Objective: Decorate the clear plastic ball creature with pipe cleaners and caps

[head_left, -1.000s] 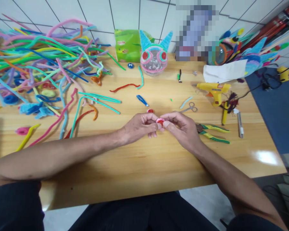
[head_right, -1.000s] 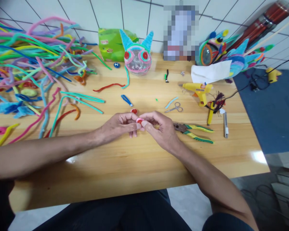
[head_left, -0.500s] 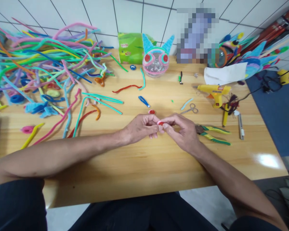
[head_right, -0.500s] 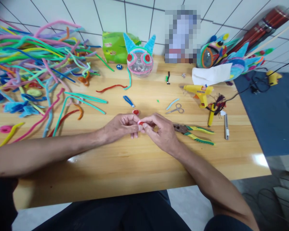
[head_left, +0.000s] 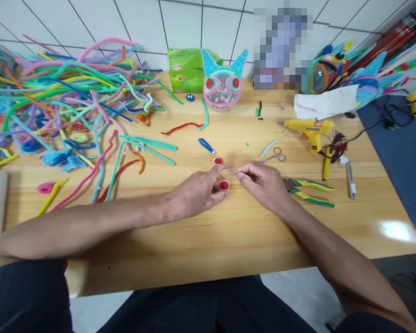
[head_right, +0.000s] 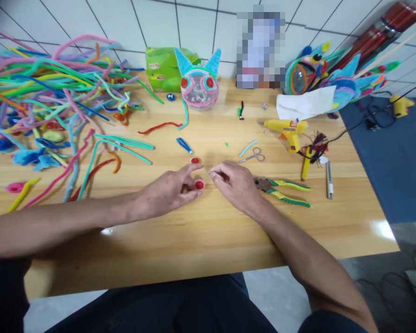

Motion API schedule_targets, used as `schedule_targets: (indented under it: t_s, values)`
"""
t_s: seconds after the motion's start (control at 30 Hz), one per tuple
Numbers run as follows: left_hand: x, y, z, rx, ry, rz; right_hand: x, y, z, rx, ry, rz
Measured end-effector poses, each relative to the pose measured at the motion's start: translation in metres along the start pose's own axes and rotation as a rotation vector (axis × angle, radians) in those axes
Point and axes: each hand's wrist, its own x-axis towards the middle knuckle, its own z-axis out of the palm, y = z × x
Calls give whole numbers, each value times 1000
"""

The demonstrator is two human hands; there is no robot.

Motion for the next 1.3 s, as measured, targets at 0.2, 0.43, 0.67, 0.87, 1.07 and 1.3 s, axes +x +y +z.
schedule_targets:
  t_s: [0.2,0.43,0.67,0.87,1.07,1.3]
  values:
    - [-9,-7,0,108,157,204,-2,8,-2,-77,-3,-116]
    - [9,-6,-9,-413,514,287,-10,2,13,-149,-61,-224]
    - [13,-11,-5,-591,503,239,-11,-5,25,-242,-128,-300]
    - [10,-12,-5,-543,445,186,-10,-4,27,-256,-96,-345]
    - [-2,0,-3,-456,203,94,-10,-1,12,-244,127,-435]
    - [4,2,-3,-813,-76,-111,-11,-9,4,-229,105,-324]
